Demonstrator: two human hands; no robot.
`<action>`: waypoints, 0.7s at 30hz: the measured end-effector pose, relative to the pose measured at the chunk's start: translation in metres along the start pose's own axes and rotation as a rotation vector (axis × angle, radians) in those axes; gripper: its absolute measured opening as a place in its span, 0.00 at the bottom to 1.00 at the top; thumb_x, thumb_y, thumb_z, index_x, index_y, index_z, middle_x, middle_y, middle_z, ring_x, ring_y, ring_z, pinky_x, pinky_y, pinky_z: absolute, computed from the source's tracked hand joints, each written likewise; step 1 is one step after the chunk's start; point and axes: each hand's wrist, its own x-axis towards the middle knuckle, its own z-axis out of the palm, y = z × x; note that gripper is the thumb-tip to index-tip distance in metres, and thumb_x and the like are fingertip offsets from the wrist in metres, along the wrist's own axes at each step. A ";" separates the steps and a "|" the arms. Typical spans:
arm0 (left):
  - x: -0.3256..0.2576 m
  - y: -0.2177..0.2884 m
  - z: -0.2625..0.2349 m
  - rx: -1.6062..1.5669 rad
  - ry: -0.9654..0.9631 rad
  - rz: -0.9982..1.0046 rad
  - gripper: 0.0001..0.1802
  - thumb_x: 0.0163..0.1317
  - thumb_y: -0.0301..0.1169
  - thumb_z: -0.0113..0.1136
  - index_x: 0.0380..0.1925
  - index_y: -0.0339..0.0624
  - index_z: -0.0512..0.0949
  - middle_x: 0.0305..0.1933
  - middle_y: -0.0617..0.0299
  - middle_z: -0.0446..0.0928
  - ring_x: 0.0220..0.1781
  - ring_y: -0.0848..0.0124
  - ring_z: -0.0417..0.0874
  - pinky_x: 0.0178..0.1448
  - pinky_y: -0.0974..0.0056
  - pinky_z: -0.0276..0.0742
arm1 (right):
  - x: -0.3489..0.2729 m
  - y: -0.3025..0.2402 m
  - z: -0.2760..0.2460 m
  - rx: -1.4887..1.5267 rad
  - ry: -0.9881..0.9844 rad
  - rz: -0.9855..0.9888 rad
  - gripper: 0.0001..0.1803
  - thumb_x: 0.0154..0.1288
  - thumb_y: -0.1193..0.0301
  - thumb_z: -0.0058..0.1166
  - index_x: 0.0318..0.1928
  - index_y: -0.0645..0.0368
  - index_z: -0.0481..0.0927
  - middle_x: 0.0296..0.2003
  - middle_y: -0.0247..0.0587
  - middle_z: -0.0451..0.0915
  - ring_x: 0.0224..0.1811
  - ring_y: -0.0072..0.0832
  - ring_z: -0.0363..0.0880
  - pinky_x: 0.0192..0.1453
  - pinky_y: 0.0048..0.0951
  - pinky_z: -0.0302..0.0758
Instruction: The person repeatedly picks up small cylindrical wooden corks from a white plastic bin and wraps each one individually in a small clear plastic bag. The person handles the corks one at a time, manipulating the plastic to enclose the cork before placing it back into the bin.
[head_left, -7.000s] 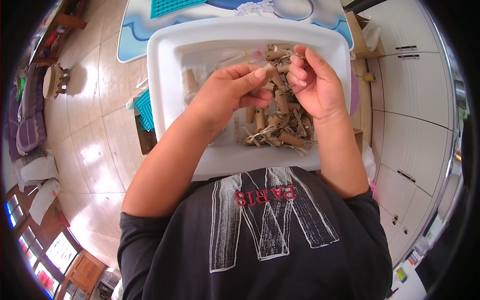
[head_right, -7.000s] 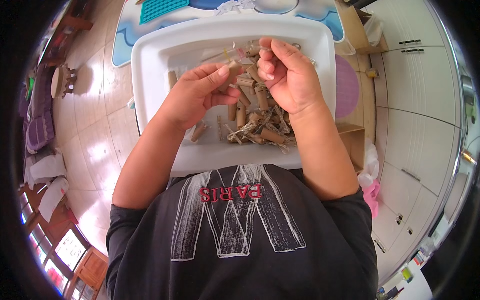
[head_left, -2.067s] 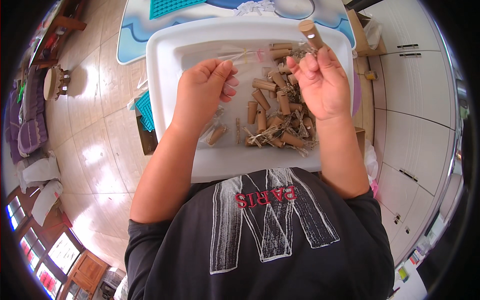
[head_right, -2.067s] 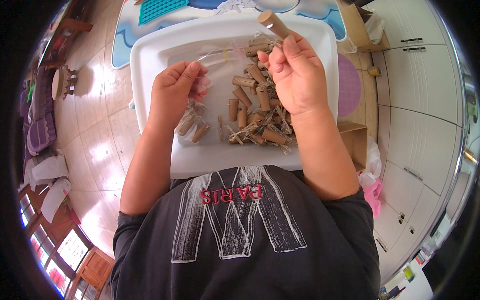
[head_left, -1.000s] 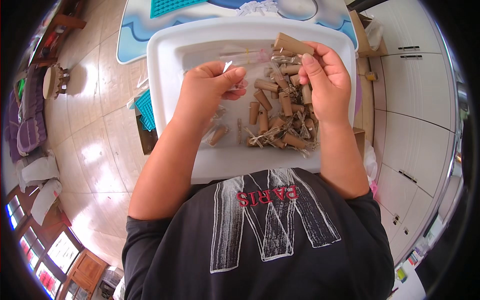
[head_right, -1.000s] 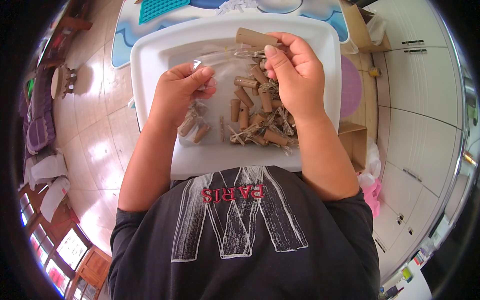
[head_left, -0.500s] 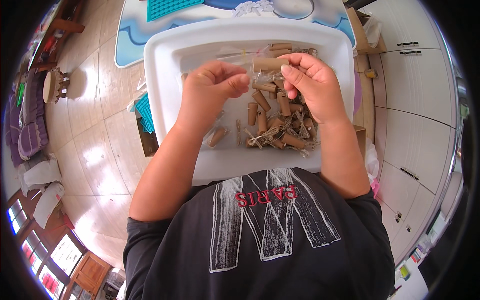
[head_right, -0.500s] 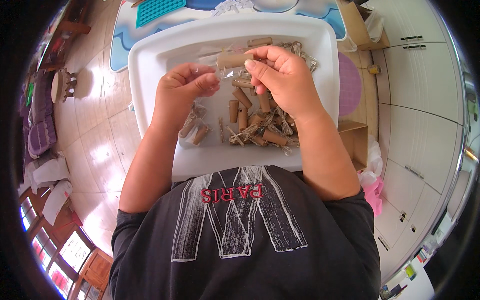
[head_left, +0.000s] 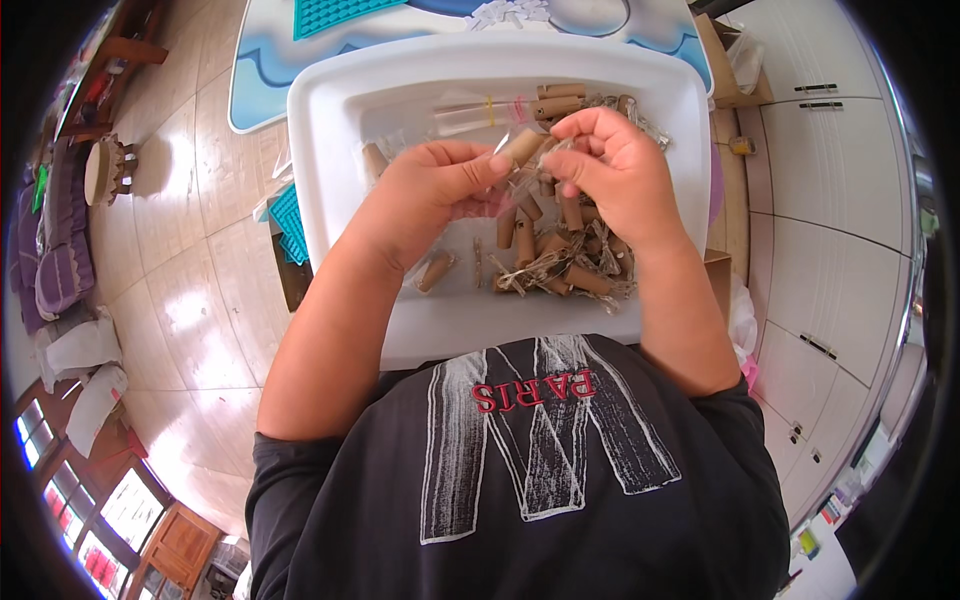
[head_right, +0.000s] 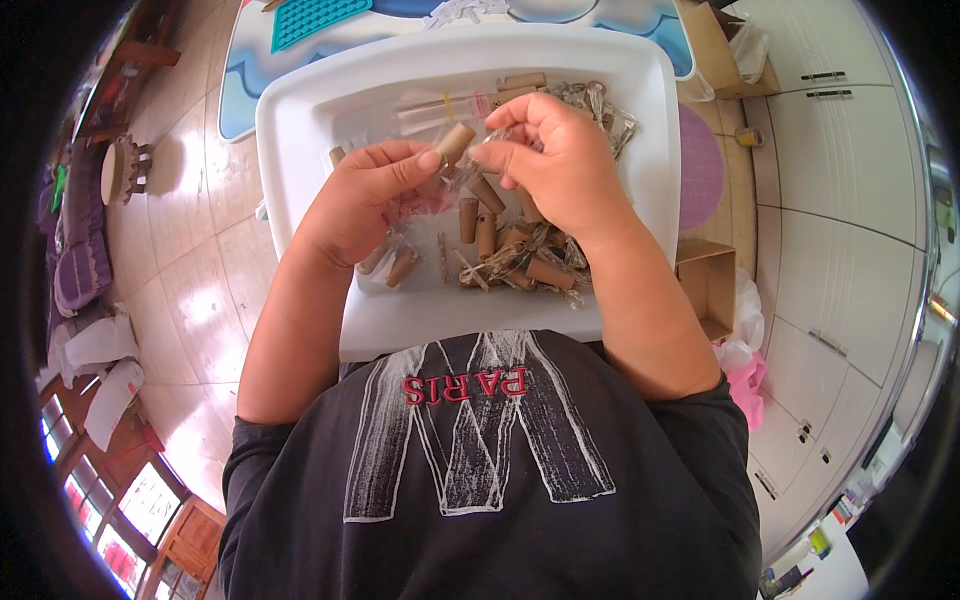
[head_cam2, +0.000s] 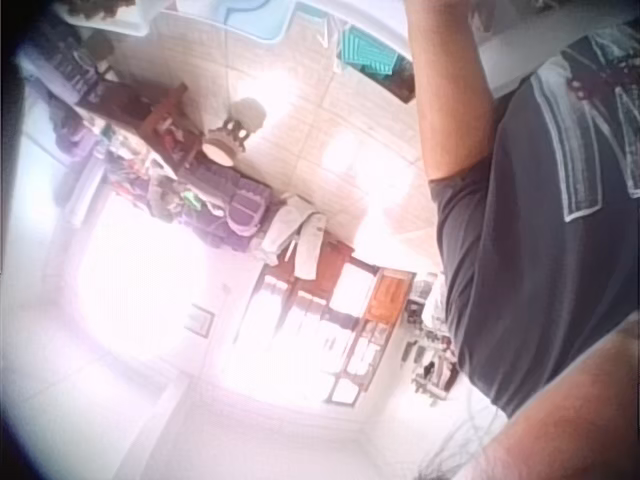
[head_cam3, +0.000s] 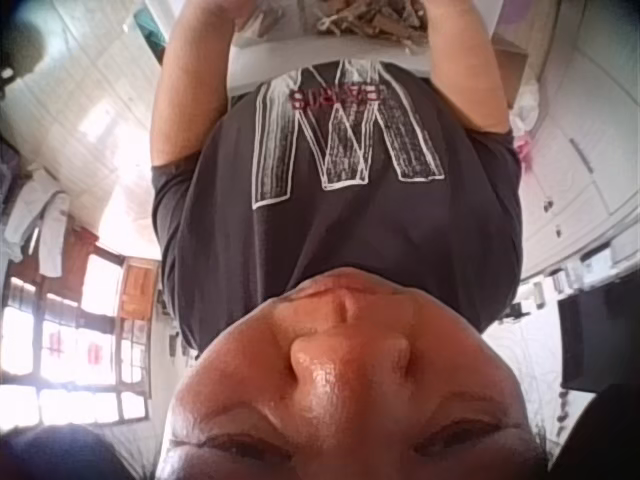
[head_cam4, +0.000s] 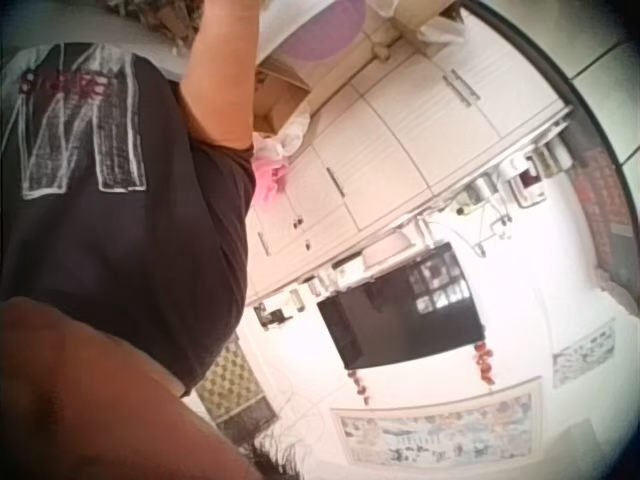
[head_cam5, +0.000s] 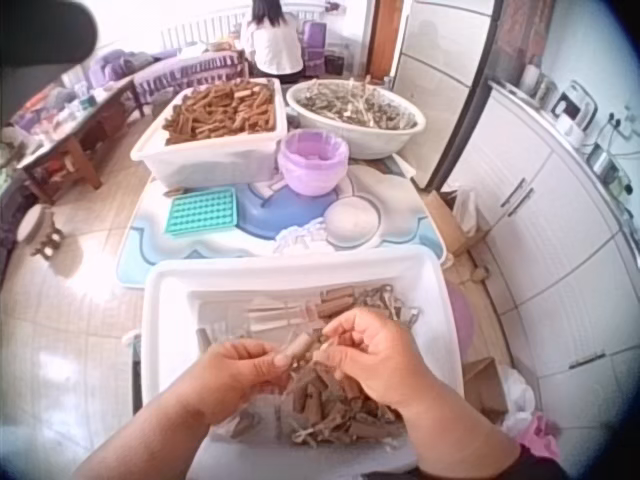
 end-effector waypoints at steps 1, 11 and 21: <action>0.001 0.000 -0.001 -0.048 0.004 0.001 0.19 0.59 0.35 0.58 0.45 0.30 0.74 0.39 0.59 0.78 0.40 0.70 0.79 0.49 0.66 0.74 | 0.000 0.000 0.000 0.052 0.011 -0.011 0.09 0.59 0.75 0.55 0.41 0.65 0.76 0.26 0.32 0.76 0.25 0.14 0.71 0.28 0.15 0.68; 0.001 0.002 0.003 -0.028 -0.011 0.020 0.17 0.61 0.33 0.56 0.45 0.31 0.74 0.40 0.59 0.78 0.42 0.72 0.79 0.47 0.67 0.76 | -0.005 0.004 0.014 -0.117 0.073 -0.151 0.06 0.59 0.74 0.56 0.34 0.64 0.80 0.25 0.32 0.79 0.27 0.18 0.75 0.30 0.20 0.71; 0.007 -0.009 0.003 -0.194 0.098 0.085 0.16 0.63 0.34 0.52 0.45 0.33 0.75 0.39 0.61 0.78 0.39 0.75 0.79 0.45 0.68 0.75 | -0.008 0.008 0.021 -0.304 -0.008 -0.153 0.10 0.61 0.68 0.55 0.39 0.62 0.80 0.25 0.36 0.80 0.26 0.21 0.75 0.32 0.23 0.71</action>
